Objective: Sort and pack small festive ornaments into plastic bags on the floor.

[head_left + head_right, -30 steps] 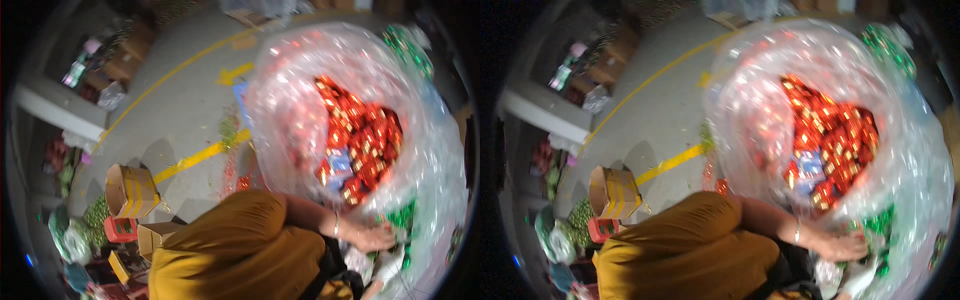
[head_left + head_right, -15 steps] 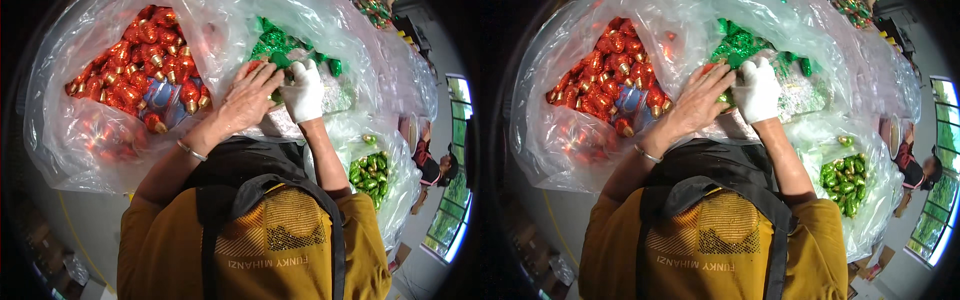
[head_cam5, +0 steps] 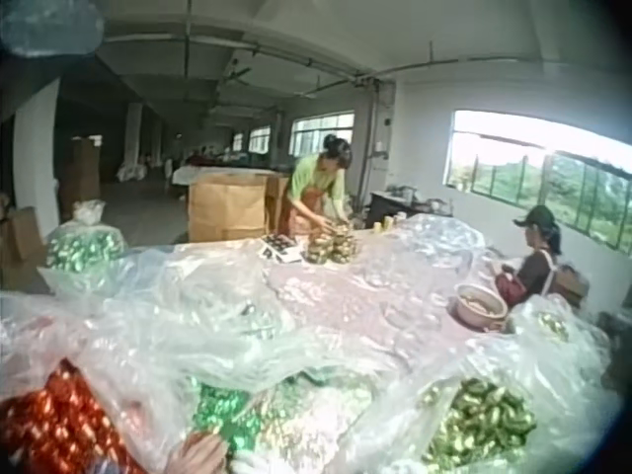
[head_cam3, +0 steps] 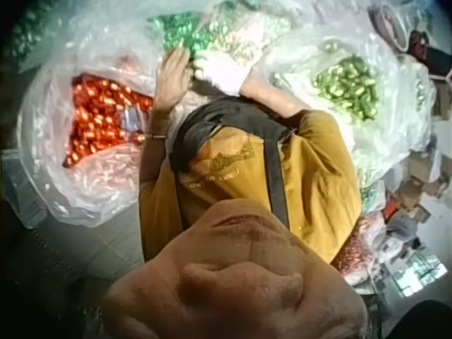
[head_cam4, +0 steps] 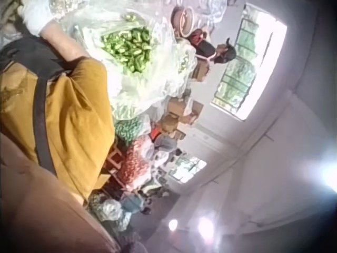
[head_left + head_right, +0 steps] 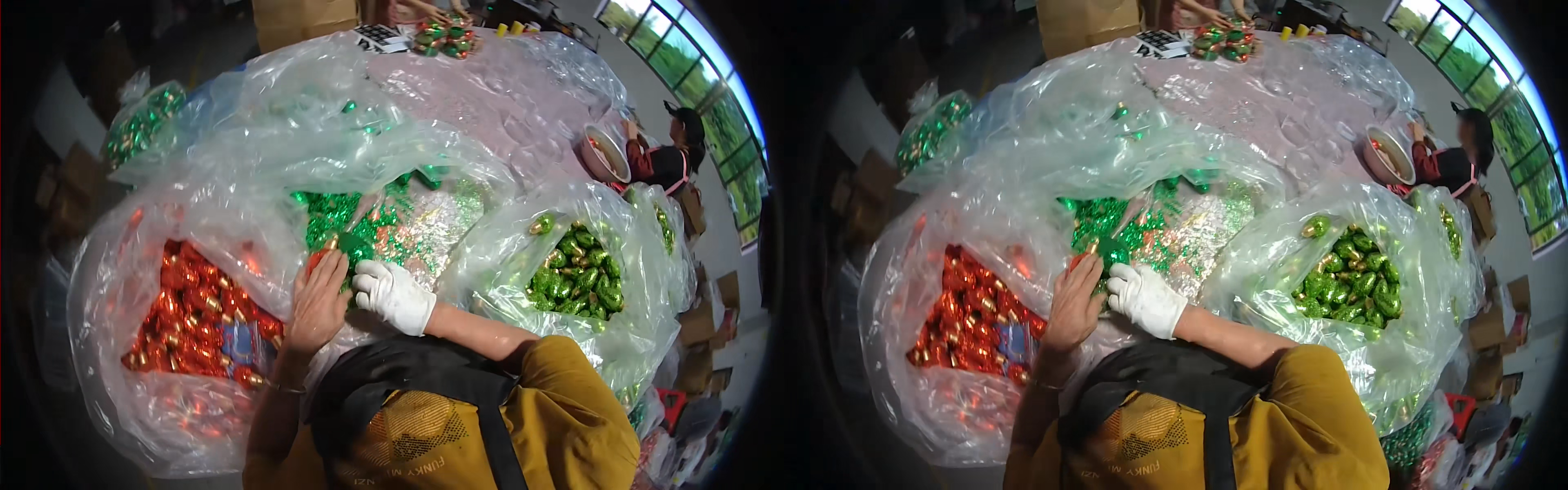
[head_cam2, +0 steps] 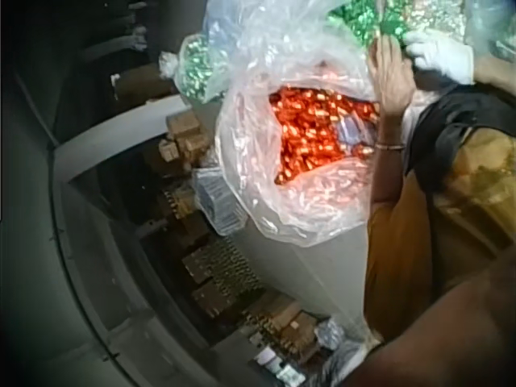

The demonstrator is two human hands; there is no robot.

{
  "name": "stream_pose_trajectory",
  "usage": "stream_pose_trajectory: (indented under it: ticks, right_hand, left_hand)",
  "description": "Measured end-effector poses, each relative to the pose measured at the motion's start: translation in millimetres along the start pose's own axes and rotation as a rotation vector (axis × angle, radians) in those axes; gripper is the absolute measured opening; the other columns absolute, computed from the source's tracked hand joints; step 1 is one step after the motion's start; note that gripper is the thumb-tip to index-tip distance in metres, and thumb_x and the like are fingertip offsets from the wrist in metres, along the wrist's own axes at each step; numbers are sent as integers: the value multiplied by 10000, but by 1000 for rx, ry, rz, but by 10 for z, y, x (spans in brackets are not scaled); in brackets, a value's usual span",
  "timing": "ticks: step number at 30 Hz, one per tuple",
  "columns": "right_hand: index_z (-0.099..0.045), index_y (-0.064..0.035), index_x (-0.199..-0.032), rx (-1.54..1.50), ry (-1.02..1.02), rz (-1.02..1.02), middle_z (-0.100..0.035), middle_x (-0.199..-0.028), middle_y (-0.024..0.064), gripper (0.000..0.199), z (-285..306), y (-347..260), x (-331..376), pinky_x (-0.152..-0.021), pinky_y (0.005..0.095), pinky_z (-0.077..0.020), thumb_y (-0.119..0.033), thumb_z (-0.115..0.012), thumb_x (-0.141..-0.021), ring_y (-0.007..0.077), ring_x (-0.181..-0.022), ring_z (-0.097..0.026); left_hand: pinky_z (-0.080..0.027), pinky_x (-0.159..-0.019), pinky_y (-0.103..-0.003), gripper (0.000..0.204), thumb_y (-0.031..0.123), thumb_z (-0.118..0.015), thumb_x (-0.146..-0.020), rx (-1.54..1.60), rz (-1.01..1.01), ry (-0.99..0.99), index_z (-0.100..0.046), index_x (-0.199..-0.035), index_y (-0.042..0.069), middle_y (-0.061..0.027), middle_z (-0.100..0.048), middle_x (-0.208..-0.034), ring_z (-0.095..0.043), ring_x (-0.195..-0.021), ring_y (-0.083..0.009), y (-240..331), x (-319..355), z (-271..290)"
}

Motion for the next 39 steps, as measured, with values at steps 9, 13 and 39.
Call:
stream_pose_trajectory:
  ticks: [9, 13, 39]
  right_hand:
    - [-529, -20, -867, -936, 357, -429, -557, -1024, 101, 119, 1766, 1092, 404, -778, 395, -512, -61, -609, -789, 180, -991, -550]
    - [-611, -38, -899, 167, 484, -640, -598, -918, 106, 124, 2475, 2052, 337, -770, 357, -510, -113, -563, -813, 216, -838, -605]
    - [-527, -76, -1271, 589, 18, -1069, -553, -1264, 182, 530, 701, 4770, 1723, -977, 431, -423, -322, -633, -814, 340, -1178, -522]
  left_hand:
    - [-389, -989, -437, 281, -1, -564, -837, 30, 228, 457, -603, -1109, -58, -224, -554, -1204, -519, -1130, -381, -119, 514, 900]
    - [-409, -967, -421, 245, -9, -570, -847, 49, 414, 448, -614, -1081, -67, -209, -563, -1175, -541, -1088, -351, -301, 998, 1019]
    - [-487, -854, -341, 148, 53, -611, -863, -149, 743, 439, -680, -962, -33, -155, -658, -999, -623, -942, -271, -940, 1966, 685]
Point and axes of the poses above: each hand's wrist, its own x-axis away from the middle knuckle, its own z-axis out of the back of the hand, y = z × x, the point moved 6 cm from there along -x, towards the middle knuckle
